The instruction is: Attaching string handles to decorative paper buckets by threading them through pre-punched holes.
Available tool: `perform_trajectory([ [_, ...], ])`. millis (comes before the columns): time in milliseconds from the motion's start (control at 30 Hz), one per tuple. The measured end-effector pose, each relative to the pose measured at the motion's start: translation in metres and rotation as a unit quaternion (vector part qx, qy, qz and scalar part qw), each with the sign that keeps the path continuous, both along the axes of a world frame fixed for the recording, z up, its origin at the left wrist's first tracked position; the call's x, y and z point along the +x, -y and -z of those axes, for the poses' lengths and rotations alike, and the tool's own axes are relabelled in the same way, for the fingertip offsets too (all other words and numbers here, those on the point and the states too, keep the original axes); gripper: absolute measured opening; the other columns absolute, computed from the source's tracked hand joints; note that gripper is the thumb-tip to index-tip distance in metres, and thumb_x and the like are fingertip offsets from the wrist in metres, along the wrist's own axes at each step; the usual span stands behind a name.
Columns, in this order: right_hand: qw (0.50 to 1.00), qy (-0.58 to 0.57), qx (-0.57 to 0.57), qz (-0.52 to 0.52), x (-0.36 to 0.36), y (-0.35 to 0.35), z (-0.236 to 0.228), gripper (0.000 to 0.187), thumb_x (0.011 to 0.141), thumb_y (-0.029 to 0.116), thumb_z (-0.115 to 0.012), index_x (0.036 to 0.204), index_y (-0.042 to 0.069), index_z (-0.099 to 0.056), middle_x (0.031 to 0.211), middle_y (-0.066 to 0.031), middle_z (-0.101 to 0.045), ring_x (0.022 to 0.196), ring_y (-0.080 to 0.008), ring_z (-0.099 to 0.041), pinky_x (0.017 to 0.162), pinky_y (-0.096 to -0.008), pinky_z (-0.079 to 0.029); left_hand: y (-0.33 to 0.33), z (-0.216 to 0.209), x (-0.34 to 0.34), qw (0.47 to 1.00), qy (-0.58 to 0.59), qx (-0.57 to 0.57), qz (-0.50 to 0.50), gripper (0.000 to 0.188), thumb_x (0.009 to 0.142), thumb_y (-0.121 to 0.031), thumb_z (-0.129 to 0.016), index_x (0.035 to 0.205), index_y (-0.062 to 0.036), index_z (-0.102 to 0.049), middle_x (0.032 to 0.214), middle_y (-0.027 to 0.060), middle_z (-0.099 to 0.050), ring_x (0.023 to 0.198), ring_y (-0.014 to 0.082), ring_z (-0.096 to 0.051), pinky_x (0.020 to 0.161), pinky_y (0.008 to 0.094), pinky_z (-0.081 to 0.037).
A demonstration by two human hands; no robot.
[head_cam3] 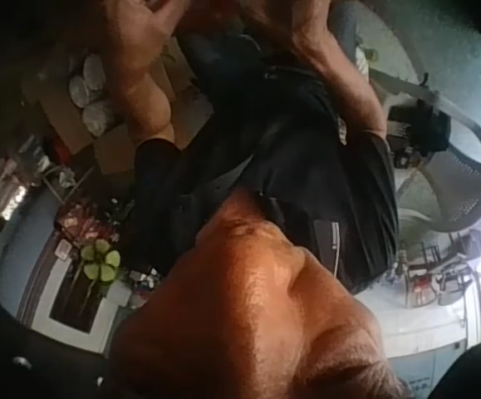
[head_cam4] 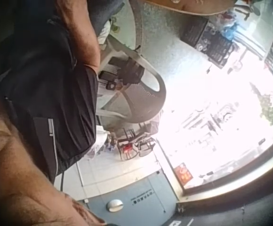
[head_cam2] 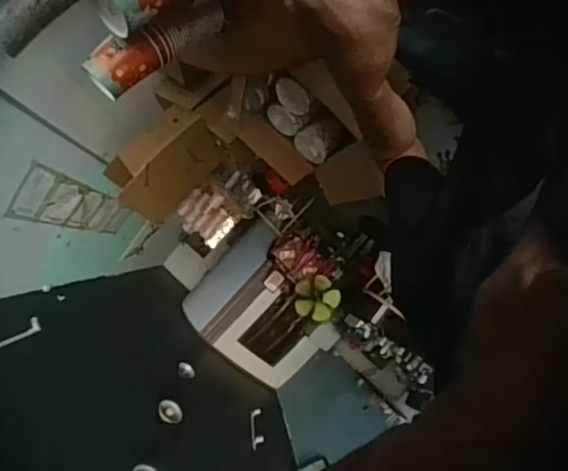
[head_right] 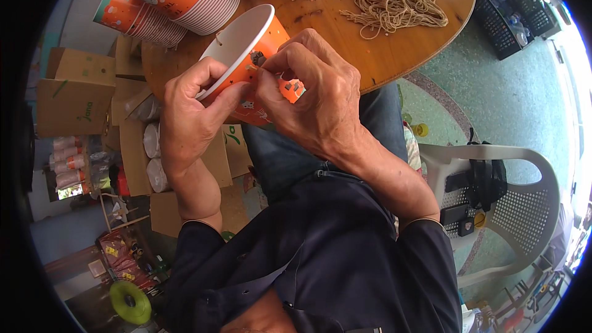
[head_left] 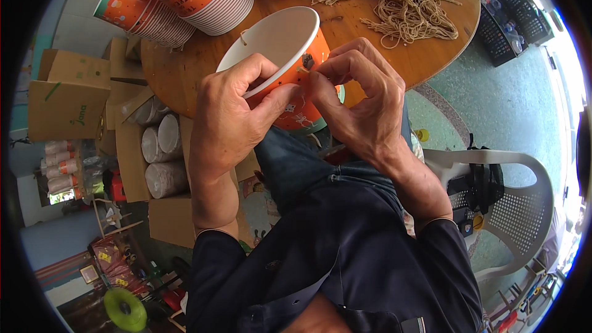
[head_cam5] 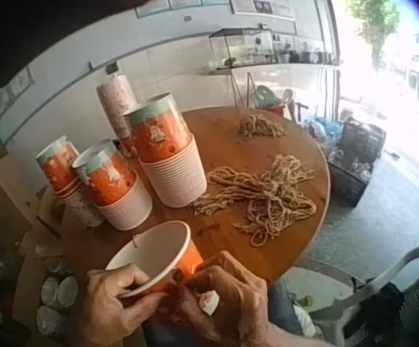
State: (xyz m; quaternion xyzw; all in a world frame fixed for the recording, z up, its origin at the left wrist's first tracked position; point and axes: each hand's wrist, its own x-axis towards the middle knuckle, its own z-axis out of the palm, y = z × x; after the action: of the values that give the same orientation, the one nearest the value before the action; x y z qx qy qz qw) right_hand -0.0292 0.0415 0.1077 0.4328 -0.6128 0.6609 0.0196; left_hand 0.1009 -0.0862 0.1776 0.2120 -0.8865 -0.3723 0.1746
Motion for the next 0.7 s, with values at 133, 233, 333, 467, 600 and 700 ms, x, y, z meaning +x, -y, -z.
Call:
perform_trajectory([
  [133,1.000,-0.007,0.003,0.003,-0.0003,-0.0002,-0.0010,0.009,0.076,-0.003,-0.076,0.082,-0.001,-0.069,0.083,-0.0080,-0.067,0.073,-0.0152,-0.065,0.068,-0.0289,-0.054,-0.0029,0.0010,-0.0016,1.000,0.007,-0.024,0.000,0.017,0.085,-0.006,-0.082,0.092,0.0006,-0.067,0.078,0.0129,-0.074,0.068,0.0187,-0.072,0.064,0.0333,-0.056],
  [233,1.000,0.001,0.001,-0.004,0.0004,0.0002,-0.0023,0.009,0.076,-0.002,-0.076,0.081,-0.001,-0.069,0.082,-0.0080,-0.067,0.073,-0.0153,-0.065,0.068,-0.0290,-0.054,-0.0038,0.0006,-0.0016,1.000,-0.002,-0.017,0.004,0.017,0.085,-0.006,-0.081,0.092,0.0005,-0.067,0.079,0.0138,-0.074,0.068,0.0212,-0.074,0.065,0.0342,-0.057],
  [333,1.000,0.008,0.003,-0.004,0.0008,0.0002,-0.0027,0.009,0.076,-0.002,-0.076,0.081,-0.001,-0.069,0.082,-0.0077,-0.067,0.073,-0.0152,-0.065,0.067,-0.0290,-0.054,-0.0043,0.0010,-0.0008,1.000,-0.003,-0.014,0.004,0.017,0.085,-0.006,-0.081,0.092,0.0003,-0.067,0.079,0.0137,-0.074,0.068,0.0224,-0.073,0.065,0.0346,-0.057],
  [467,1.000,0.011,0.016,-0.010,0.0001,-0.0016,-0.0037,0.009,0.076,-0.003,-0.076,0.082,-0.001,-0.069,0.082,-0.0077,-0.067,0.073,-0.0154,-0.065,0.067,-0.0289,-0.053,-0.0052,0.0057,-0.0001,1.000,-0.010,-0.023,0.014,0.017,0.086,-0.005,-0.080,0.093,-0.0001,-0.066,0.082,0.0150,-0.074,0.071,0.0262,-0.074,0.066,0.0358,-0.057],
  [600,1.000,0.002,0.015,-0.014,-0.0002,-0.0035,-0.0034,0.009,0.076,-0.003,-0.076,0.082,-0.001,-0.069,0.083,-0.0079,-0.067,0.075,-0.0157,-0.065,0.068,-0.0293,-0.054,-0.0057,0.0058,-0.0003,0.999,-0.009,-0.030,0.023,0.017,0.086,-0.006,-0.080,0.095,-0.0008,-0.066,0.084,0.0158,-0.074,0.074,0.0289,-0.074,0.067,0.0369,-0.057],
  [700,1.000,0.004,0.017,-0.017,-0.0002,-0.0055,-0.0018,0.009,0.076,-0.004,-0.076,0.083,-0.002,-0.070,0.083,-0.0084,-0.067,0.075,-0.0161,-0.066,0.068,-0.0292,-0.054,-0.0024,0.0093,-0.0007,0.996,-0.017,-0.064,0.057,0.022,0.087,-0.007,-0.080,0.102,-0.0010,-0.066,0.087,0.0162,-0.075,0.077,0.0277,-0.076,0.069,0.0365,-0.058],
])
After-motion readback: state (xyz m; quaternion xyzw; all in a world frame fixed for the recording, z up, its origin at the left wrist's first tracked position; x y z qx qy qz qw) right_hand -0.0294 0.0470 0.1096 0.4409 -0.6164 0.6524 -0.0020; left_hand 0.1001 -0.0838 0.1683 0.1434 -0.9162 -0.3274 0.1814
